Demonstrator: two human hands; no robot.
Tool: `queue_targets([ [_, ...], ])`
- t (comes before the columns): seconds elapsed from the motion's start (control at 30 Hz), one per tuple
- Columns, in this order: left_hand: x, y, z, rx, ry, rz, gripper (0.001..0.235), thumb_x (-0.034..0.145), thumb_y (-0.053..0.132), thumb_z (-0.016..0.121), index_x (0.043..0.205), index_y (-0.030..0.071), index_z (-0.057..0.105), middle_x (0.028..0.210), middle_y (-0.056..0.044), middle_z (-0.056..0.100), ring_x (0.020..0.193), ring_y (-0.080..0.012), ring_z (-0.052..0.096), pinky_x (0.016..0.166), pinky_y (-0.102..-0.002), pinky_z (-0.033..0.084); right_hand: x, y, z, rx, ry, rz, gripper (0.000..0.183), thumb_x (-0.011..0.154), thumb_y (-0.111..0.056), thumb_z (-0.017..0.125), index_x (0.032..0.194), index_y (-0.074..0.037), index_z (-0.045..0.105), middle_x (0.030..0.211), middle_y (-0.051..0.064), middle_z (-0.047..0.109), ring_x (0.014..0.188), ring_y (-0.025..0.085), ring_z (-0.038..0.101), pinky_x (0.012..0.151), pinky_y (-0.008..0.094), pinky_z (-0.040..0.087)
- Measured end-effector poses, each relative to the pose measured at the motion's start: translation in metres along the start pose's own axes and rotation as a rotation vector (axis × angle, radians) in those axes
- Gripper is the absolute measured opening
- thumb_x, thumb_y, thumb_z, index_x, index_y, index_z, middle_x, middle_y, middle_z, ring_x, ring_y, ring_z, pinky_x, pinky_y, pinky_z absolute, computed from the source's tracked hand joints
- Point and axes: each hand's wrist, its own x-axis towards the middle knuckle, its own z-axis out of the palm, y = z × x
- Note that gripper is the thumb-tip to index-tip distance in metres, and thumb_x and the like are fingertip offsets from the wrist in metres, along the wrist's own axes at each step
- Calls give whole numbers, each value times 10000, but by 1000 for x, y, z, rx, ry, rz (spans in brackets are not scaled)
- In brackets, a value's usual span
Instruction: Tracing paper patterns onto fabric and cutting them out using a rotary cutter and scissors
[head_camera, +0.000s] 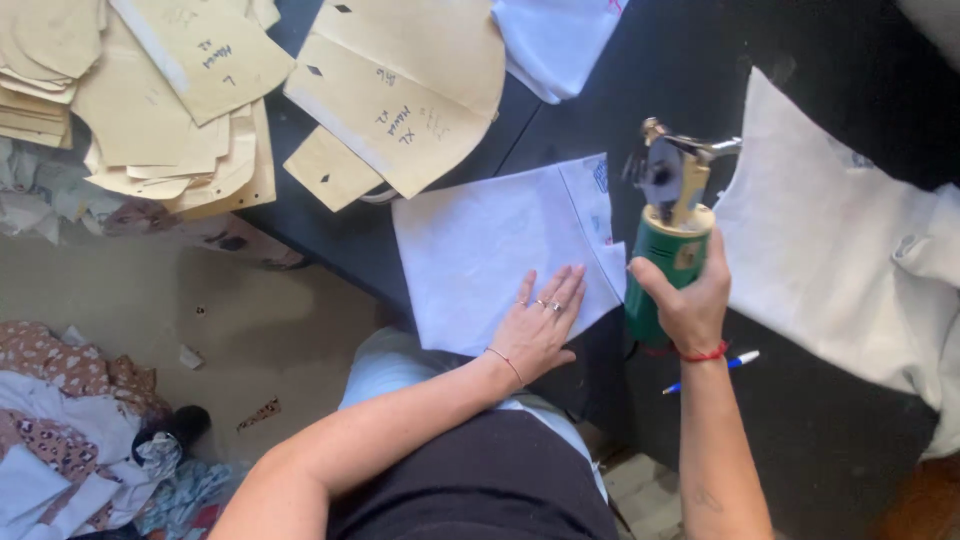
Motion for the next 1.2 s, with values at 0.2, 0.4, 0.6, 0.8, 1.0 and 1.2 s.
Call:
queue_targets([
  [0.2, 22, 2, 47, 46, 505, 85, 419, 794, 154, 450, 1188, 14, 441, 1280, -208, 402, 1203, -306, 396, 924, -504, 348, -60, 17, -38, 395, 118, 30, 408, 711, -123, 651, 1006, 29, 414, 793, 209, 596, 671, 274, 619, 626, 373, 501],
  [0.4, 69, 4, -3, -74, 483, 14, 410, 795, 4, 458, 1198, 77, 433, 1270, -168, 444, 1123, -206, 520, 760, -317, 512, -119, 33, -40, 546, 323, 259, 329, 721, -137, 564, 975, 7, 414, 747, 161, 543, 560, 237, 563, 507, 312, 487],
  [0.6, 106, 18, -14, -906, 34, 0, 793, 752, 560, 396, 1350, 103, 147, 1431, -120, 156, 1326, -264, 168, 991, -559, 165, -164, 29, -35, 491, 372, 424, 479, 713, -92, 573, 1155, 13, 423, 766, 177, 540, 574, 257, 546, 555, 342, 473],
  [0.8, 0, -60, -39, -397, 472, 244, 198, 748, -32, 556, 874, 114, 602, 1138, -69, 551, 1101, -244, 508, 988, -553, 263, -189, 34, -24, -96, -139, 650, 519, 549, -339, 676, 993, -108, 540, 822, 53, 617, 695, 174, 554, 640, 292, 408],
  [1.0, -52, -103, -43, -164, 621, 188, 166, 827, 21, 566, 974, 94, 595, 1068, -87, 563, 1017, -239, 557, 940, -520, 327, -171, -7, -2, -259, -554, 733, 516, 577, -440, 629, 1013, -193, 505, 780, -14, 651, 696, 150, 605, 631, 274, 435],
  [1.2, -60, -109, -40, -107, 629, 212, 191, 859, 70, 469, 1026, 111, 554, 1123, -92, 522, 1048, -239, 542, 912, -442, 394, -155, -15, 10, -348, -579, 620, 478, 606, -445, 623, 985, -192, 480, 734, 38, 635, 663, 220, 600, 622, 295, 422],
])
